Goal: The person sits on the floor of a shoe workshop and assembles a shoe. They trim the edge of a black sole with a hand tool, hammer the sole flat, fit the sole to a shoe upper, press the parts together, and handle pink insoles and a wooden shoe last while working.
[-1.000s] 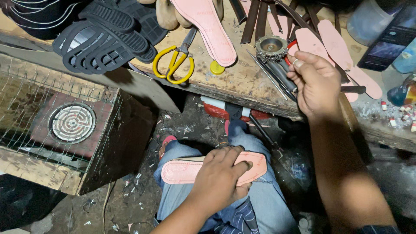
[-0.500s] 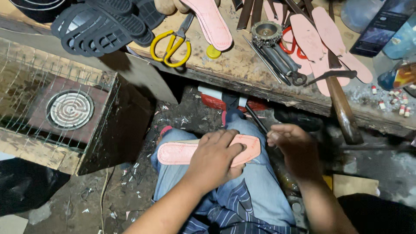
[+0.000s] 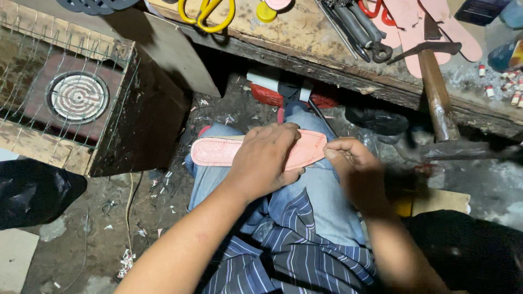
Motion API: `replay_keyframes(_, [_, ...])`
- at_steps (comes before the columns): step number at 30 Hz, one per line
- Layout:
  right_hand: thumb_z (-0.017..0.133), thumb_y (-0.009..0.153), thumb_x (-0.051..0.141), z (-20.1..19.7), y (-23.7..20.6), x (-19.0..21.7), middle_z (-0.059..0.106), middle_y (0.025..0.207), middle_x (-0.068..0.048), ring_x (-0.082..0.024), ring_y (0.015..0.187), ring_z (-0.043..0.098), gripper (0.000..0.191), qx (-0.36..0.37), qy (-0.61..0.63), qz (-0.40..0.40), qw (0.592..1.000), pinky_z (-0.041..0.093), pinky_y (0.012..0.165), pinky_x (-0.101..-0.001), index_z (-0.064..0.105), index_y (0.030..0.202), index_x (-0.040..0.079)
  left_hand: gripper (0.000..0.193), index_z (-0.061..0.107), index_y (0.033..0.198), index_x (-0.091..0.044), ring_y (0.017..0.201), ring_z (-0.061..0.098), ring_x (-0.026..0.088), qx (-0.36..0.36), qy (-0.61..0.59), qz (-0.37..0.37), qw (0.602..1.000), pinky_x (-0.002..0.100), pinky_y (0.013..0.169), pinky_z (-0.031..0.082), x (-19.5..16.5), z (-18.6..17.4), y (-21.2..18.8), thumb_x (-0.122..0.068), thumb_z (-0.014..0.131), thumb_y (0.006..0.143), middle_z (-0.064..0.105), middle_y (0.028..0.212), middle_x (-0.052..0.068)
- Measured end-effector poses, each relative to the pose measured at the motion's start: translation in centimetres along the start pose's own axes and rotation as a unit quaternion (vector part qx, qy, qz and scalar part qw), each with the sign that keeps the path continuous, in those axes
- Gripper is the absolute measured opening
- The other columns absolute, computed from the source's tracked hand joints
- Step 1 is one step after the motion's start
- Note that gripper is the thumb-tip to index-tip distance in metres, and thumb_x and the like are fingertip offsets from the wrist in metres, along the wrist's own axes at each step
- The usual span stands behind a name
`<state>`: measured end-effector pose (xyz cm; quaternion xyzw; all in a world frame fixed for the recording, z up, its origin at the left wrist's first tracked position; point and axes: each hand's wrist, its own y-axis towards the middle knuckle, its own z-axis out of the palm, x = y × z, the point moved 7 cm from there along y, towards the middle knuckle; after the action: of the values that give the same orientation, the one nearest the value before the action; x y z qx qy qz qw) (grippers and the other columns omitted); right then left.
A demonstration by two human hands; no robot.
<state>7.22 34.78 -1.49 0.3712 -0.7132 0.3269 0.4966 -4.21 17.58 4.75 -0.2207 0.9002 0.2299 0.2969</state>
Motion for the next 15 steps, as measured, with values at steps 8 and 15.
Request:
replay_keyframes(8, [0.071,0.092,0.008,0.1,-0.5,1.5,0.063,0.103,-0.005,-0.013,0.094,0.065,0.011,0.002,-0.105,-0.151,0.983,0.053,0.084,-0.0258,0.069,0.1,0.0,0.051,0.063,0.106,-0.005,0.124,0.058,0.034,-0.021,0.048,0.041,0.998,0.047,0.103,0.042,-0.4,0.2,-0.2,-0.028,0.085,0.066,0.062,0.134,0.015])
replay_keyframes(15, [0.072,0.092,0.011,-1.9,0.1,1.1,0.067,0.1,-0.008,-0.017,0.091,0.066,0.01,-0.051,-0.154,-0.07,0.984,0.052,0.084,-0.0277,0.072,0.099,0.005,0.048,0.064,0.103,-0.004,0.122,0.058,0.034,-0.017,0.043,0.043,0.998,0.046,0.102,0.043,-0.2,0.0,-0.3,-0.028,0.083,0.066,0.062,0.133,0.015])
